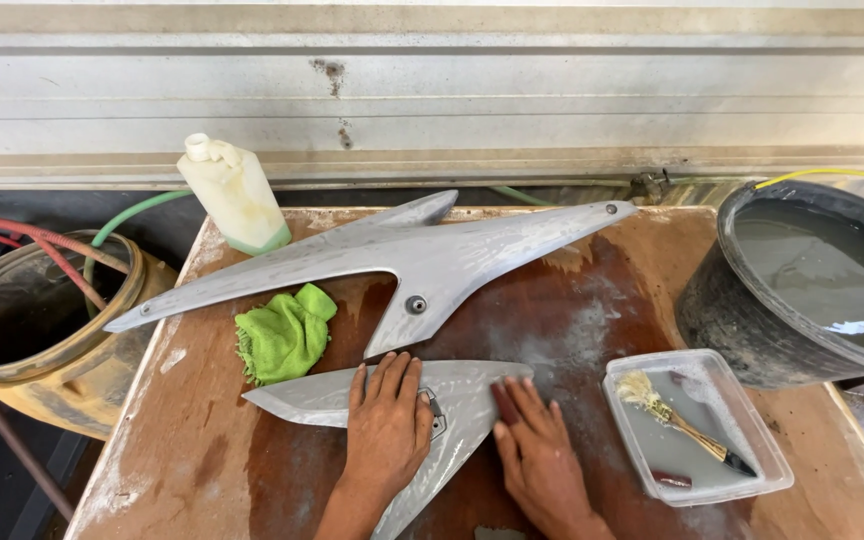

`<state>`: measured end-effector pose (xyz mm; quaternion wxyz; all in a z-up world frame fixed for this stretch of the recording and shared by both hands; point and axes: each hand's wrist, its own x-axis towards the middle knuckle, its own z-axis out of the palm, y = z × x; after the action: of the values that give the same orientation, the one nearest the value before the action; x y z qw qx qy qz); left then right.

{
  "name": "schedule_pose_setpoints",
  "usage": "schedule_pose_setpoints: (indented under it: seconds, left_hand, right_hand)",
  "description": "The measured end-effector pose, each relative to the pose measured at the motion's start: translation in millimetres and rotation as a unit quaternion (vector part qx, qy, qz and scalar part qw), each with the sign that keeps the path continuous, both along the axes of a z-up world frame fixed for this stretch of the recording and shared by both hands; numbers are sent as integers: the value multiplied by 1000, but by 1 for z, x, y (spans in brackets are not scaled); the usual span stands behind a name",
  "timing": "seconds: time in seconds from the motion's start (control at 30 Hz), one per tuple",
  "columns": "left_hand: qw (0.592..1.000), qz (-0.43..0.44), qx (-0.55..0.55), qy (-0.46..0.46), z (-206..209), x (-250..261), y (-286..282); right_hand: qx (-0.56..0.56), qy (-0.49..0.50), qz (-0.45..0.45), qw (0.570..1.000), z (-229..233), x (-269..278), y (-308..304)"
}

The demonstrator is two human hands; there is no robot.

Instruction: The person sands a silver metal motorcycle part on a wooden workbench using a small sanding block. They hold the part steady with one hand while sanding the surface with the other, occasionally repositioning the part to reach different areas.

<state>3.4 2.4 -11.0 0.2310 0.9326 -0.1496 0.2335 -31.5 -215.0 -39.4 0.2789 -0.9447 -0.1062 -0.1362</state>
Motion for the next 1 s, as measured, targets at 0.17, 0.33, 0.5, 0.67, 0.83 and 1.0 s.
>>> schedule_pose_setpoints:
  seconds: [0.17, 0.33, 0.5, 0.67, 0.83, 1.0]
  left_hand:
    - [1000, -1, 1, -2, 0, 1, 0]
    - [1000, 1, -7, -8, 3, -1, -1]
    - [1000, 3, 1, -12, -2, 1, -1]
    - [1000, 4, 2, -11, 0, 0, -1]
    - [1000, 2, -4, -9, 2, 0, 0]
    - [1000, -1, -6, -5, 6, -2, -1]
  right_hand:
    - [-21, -22, 117, 993, 2, -12, 8]
    - [-36, 10, -20, 999, 0, 7, -7]
    - [-8, 23, 43, 999, 4, -5, 5]
    - [1, -7, 132, 991, 6, -12, 9]
    - [15, 3, 2, 1000, 14, 0, 10]
    - [19, -13, 151, 988, 14, -15, 22]
